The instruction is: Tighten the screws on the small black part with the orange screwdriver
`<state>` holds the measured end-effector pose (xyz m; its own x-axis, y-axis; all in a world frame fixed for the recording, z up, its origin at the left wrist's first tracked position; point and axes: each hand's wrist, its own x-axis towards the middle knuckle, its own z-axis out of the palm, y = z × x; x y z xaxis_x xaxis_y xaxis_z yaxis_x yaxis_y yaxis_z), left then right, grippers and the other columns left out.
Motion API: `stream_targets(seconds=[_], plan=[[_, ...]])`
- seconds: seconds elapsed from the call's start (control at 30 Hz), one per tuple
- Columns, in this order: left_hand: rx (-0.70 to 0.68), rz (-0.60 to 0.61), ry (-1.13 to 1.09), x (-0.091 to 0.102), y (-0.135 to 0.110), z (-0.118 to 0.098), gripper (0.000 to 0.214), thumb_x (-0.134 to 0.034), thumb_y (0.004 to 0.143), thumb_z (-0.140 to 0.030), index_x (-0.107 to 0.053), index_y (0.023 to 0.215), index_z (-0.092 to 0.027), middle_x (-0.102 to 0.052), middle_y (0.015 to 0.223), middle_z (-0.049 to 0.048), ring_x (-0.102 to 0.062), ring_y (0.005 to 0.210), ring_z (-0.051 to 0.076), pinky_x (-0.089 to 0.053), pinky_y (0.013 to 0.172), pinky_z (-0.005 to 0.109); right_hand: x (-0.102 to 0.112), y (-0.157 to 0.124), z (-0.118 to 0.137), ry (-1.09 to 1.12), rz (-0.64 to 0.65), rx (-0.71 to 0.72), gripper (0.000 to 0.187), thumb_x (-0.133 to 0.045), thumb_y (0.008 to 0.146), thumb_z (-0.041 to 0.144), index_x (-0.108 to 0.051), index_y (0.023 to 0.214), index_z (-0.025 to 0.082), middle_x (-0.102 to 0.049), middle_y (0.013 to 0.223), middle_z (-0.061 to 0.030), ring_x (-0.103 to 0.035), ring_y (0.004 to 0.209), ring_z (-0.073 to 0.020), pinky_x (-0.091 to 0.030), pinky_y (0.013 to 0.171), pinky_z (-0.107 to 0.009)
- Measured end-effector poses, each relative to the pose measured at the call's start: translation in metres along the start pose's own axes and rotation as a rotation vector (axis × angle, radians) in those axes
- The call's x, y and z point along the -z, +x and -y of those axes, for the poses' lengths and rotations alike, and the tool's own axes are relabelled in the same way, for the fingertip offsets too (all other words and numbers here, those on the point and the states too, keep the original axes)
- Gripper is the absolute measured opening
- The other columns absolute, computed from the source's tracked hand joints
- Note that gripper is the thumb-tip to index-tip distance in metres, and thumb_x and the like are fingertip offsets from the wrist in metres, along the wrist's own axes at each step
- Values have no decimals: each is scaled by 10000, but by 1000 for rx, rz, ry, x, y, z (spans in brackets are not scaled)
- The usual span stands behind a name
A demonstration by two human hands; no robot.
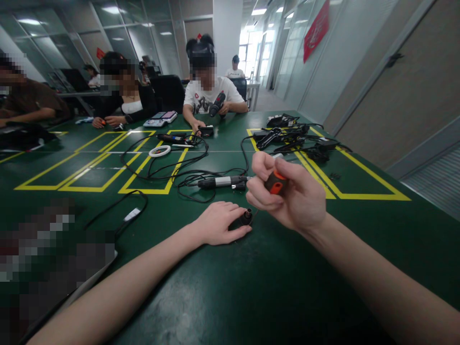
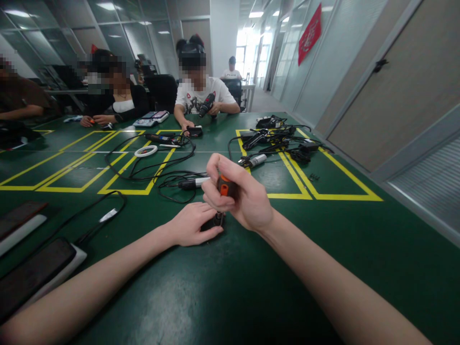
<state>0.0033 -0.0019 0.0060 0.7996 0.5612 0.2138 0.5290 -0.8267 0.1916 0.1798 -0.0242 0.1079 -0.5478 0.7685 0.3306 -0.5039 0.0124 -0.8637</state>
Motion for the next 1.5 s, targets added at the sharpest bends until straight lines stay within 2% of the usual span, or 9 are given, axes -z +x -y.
stream_targets(seconds=[0.13, 0.3, 0.5, 0.67, 0.8, 0.93, 1.2, 1.37, 1.5], plan=[[4, 16, 1, -2, 1, -1, 355, -519, 1017, -510, -645, 1008, -179, -717, 893, 60, -688, 843, 213, -490, 754, 316, -1, 2, 3, -36, -50, 6, 421, -634, 959, 517, -482, 703, 219, -388, 512, 72, -252, 433, -86, -220, 439, -234], [15, 34, 9, -2, 3, -1, 378, -512, 1021, -523, -651, 1049, -173, -721, 892, 65, -696, 854, 223, -495, 760, 329, 0, 2, 3, -26, -30, -30, 539, -565, 995, 540, -457, 584, 208, -294, 468, 70, -199, 420, -82, -193, 420, -243], [8, 31, -14, -1, 2, -2, 366, -510, 1022, -514, -640, 1051, -173, -734, 985, 89, -701, 922, 242, -514, 806, 343, -2, -2, 0, -31, -53, -16, 412, -662, 916, 575, -509, 745, 232, -315, 473, 102, -177, 400, -75, -217, 422, -229], [18, 24, -3, -1, 2, -3, 369, -532, 1014, -519, -654, 1050, -172, -717, 885, 67, -695, 845, 225, -496, 762, 329, -1, 2, 3, -54, -77, -1, 456, -621, 969, 490, -469, 639, 215, -376, 503, 59, -241, 427, -87, -204, 412, -234], [18, 27, 1, -1, 3, -3, 373, -537, 1011, -520, -656, 1049, -169, -717, 885, 66, -693, 837, 225, -496, 752, 327, 1, 3, 3, -15, -19, -20, 530, -581, 982, 530, -444, 584, 209, -282, 456, 79, -169, 400, -71, -168, 388, -226], [17, 23, 1, -2, 2, -2, 382, -539, 1005, -532, -645, 1048, -168, -737, 972, 86, -705, 910, 242, -515, 797, 335, 0, 0, -1, -1, -10, 13, 456, -631, 933, 584, -489, 696, 222, -249, 453, 113, -141, 384, -62, -184, 396, -211], [28, 27, 7, -1, 2, -3, 363, -574, 989, -527, -646, 1007, -171, -745, 952, 80, -711, 886, 244, -516, 774, 333, -3, 3, -1, -59, -24, 44, 459, -635, 965, 499, -546, 643, 184, -454, 555, 44, -335, 427, -70, -234, 407, -225], [28, 42, 19, 0, 2, -3, 384, -563, 994, -529, -640, 1050, -158, -749, 1010, 93, -714, 941, 251, -522, 822, 338, -1, 2, -3, 2, 50, 2, 554, -555, 975, 627, -503, 630, 197, -277, 466, 93, -190, 392, -59, -182, 395, -214], [22, 26, 17, -1, 2, -3, 384, -566, 988, -540, -645, 1047, -168, -741, 955, 73, -706, 892, 234, -510, 785, 325, 1, 1, -4, 8, 29, 20, 419, -675, 927, 547, -488, 739, 221, -260, 466, 126, -126, 392, -54, -172, 399, -195]])
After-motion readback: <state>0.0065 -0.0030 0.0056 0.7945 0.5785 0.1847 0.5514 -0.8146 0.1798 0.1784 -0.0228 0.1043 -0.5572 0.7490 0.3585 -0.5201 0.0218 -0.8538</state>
